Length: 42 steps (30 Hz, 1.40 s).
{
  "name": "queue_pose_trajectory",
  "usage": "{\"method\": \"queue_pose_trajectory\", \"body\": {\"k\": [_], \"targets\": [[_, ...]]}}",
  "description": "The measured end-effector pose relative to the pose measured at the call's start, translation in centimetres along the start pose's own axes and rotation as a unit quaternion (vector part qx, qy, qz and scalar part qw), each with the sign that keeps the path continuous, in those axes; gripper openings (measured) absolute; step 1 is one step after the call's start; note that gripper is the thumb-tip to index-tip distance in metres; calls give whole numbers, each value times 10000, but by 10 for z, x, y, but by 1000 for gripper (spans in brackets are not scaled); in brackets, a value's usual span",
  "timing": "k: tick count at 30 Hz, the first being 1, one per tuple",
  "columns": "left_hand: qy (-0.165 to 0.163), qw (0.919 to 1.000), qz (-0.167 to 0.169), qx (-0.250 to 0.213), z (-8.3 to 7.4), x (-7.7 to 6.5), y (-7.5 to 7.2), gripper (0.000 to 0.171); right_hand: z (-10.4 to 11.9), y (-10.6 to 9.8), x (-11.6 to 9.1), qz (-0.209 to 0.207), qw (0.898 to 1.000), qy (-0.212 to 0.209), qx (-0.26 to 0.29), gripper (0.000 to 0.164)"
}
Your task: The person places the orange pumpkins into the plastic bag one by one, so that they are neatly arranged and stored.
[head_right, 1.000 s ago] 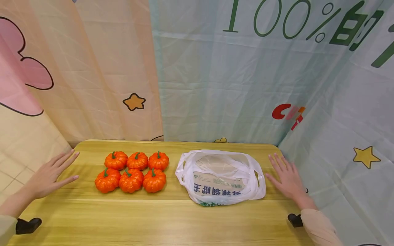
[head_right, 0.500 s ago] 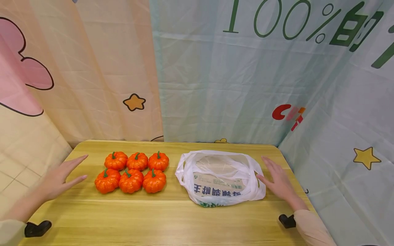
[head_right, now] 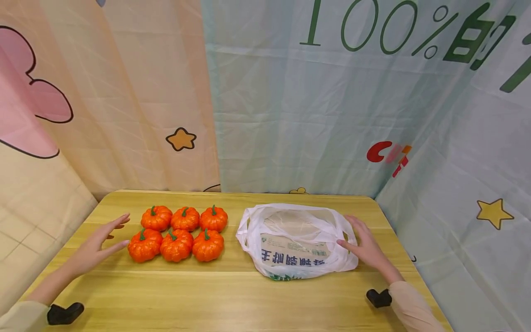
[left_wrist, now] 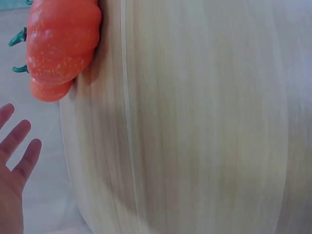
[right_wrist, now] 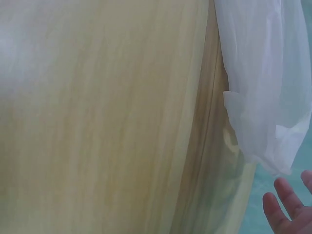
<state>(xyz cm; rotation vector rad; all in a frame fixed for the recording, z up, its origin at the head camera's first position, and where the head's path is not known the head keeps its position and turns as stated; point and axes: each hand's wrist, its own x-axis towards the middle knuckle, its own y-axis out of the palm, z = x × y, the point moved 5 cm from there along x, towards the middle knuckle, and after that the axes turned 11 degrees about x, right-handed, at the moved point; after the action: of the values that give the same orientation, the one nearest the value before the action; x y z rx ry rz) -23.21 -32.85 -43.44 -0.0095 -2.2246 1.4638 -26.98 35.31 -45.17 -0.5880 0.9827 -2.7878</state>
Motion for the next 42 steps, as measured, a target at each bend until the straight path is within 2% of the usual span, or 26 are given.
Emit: {"method": "queue_pose_trajectory", "body": {"k": [6, 17, 25, 34, 42], "targets": [[-130, 9987, -55, -490, -1, 2, 9, 69, -5, 3, 1, 0, 9996, 172, 205, 71], [-289, 9945, -6, -1010, -2, -1, 22, 65, -13, 7, 0, 8, 9991, 323, 283, 70], [-448, 9916, 191, -1196, -5, -3, 26, 61, -19, 15, 2, 131, 9953, 548, 790, 74], [-501, 9874, 303, -1468, -2, -3, 36, 62, -28, 18, 2, 70, 9939, 651, 885, 76], [-408, 9863, 307, -1569, -2, -1, 42, 62, -32, 19, 1, 27, 9933, 810, 821, 77]]}}
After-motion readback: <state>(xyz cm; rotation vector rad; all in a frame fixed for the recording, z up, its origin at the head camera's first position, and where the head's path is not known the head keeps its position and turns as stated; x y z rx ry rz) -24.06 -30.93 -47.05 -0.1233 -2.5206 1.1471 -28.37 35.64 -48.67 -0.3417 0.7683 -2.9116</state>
